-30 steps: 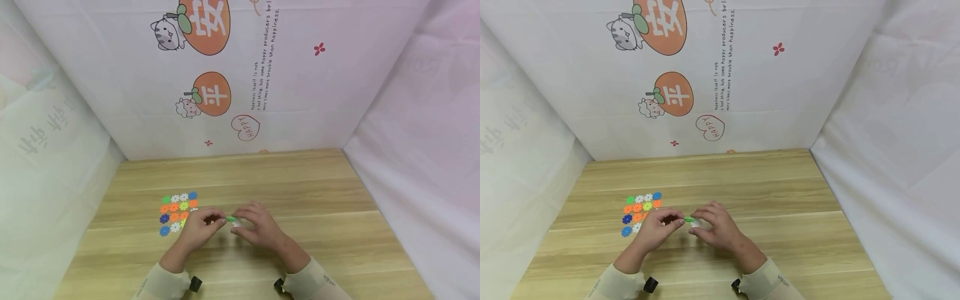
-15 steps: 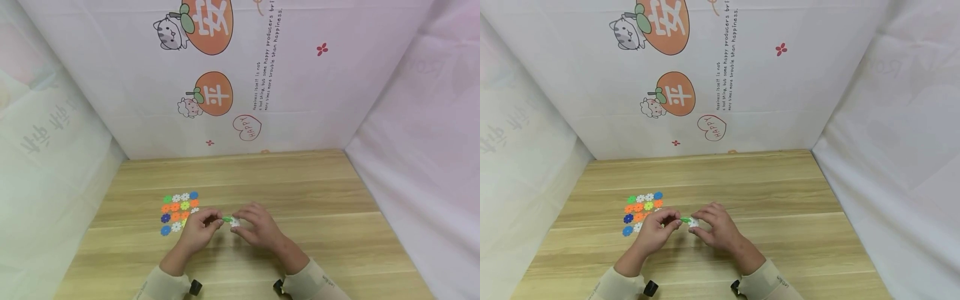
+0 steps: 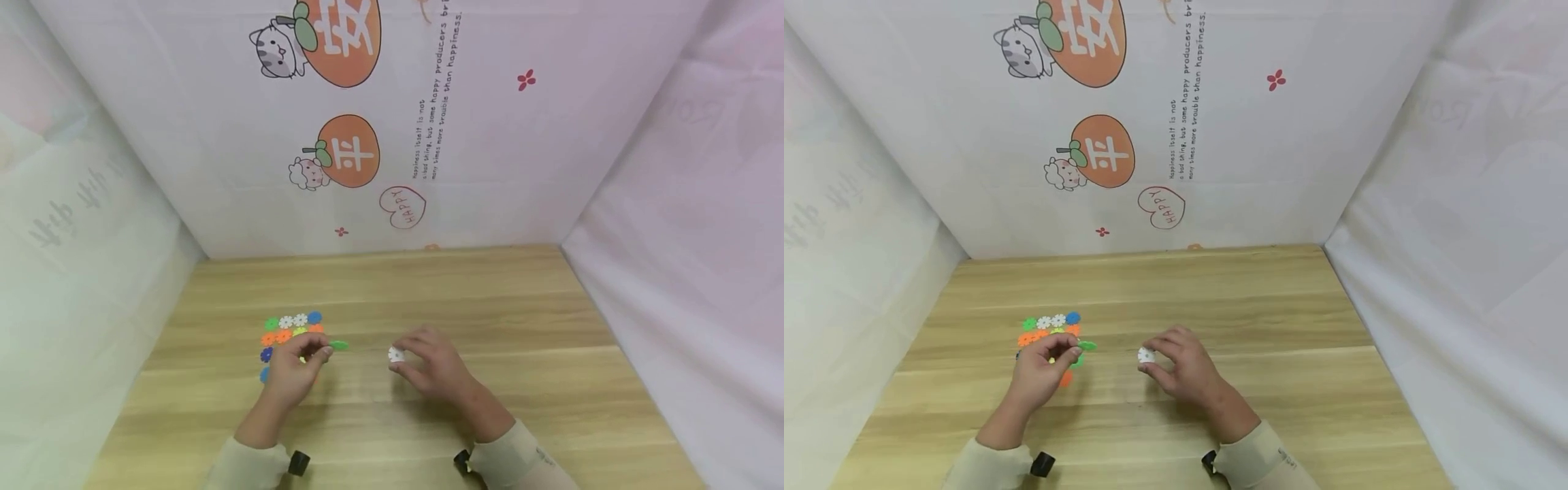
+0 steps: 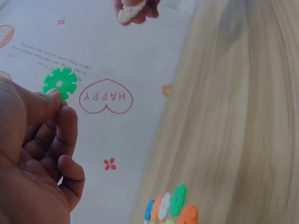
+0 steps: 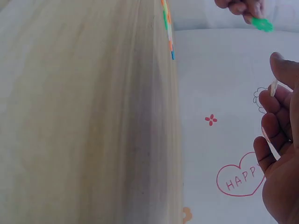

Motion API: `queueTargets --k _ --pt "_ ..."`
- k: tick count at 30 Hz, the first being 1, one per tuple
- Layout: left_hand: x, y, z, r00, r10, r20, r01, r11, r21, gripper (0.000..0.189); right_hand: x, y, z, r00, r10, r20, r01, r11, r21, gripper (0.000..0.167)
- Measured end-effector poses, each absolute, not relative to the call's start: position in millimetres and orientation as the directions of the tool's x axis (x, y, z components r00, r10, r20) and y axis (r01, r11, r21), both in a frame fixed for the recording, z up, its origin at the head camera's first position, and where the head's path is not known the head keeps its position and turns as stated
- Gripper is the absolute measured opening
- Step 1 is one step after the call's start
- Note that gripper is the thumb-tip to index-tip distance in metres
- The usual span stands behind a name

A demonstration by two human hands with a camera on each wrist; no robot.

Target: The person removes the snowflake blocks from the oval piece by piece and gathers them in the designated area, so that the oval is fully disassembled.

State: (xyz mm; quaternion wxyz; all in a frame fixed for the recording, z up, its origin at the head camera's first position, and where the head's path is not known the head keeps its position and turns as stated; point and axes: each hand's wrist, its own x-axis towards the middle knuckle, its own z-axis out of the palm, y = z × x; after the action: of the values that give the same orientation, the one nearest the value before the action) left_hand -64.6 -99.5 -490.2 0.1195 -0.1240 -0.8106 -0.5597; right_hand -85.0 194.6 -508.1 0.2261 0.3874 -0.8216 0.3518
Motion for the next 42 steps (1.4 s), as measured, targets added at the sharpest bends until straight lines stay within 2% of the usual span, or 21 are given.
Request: queueTargets --k 5,9,13,21,33,42 --pt "-59 -117 -491 -0.973 0.036 0.227 0.225 0.350 0.910 0.003 -87 189 -505 -0.584 -0.485 0.651 -0.807 0.433 -0.402 0.030" --pt "-52 -132 -494 -0.993 -0.025 0.112 0.096 0.357 0.929 0.012 -87 181 -507 -0.589 -0.491 0.641 -0.805 0.418 -0.420 0.032" --pt "-47 -148 -497 -0.997 -0.057 0.042 0.019 0.358 0.934 0.016 -89 174 -510 -0.594 -0.505 0.627 -0.804 0.407 -0.433 0.033" --pt "-38 -171 -503 -0.993 -0.121 0.010 -0.042 0.419 0.907 0.017 -95 159 -512 -0.580 -0.543 0.608 -0.815 0.386 -0.432 0.032" --pt "-30 -191 -511 -0.984 -0.149 -0.102 -0.167 0.534 0.829 0.024 -97 130 -515 -0.625 -0.601 0.498 -0.778 0.426 -0.462 0.034" --pt "-28 -204 -522 -0.976 -0.158 -0.147 -0.214 0.613 0.761 0.024 -100 102 -511 -0.655 -0.687 0.314 -0.746 0.524 -0.410 0.034"
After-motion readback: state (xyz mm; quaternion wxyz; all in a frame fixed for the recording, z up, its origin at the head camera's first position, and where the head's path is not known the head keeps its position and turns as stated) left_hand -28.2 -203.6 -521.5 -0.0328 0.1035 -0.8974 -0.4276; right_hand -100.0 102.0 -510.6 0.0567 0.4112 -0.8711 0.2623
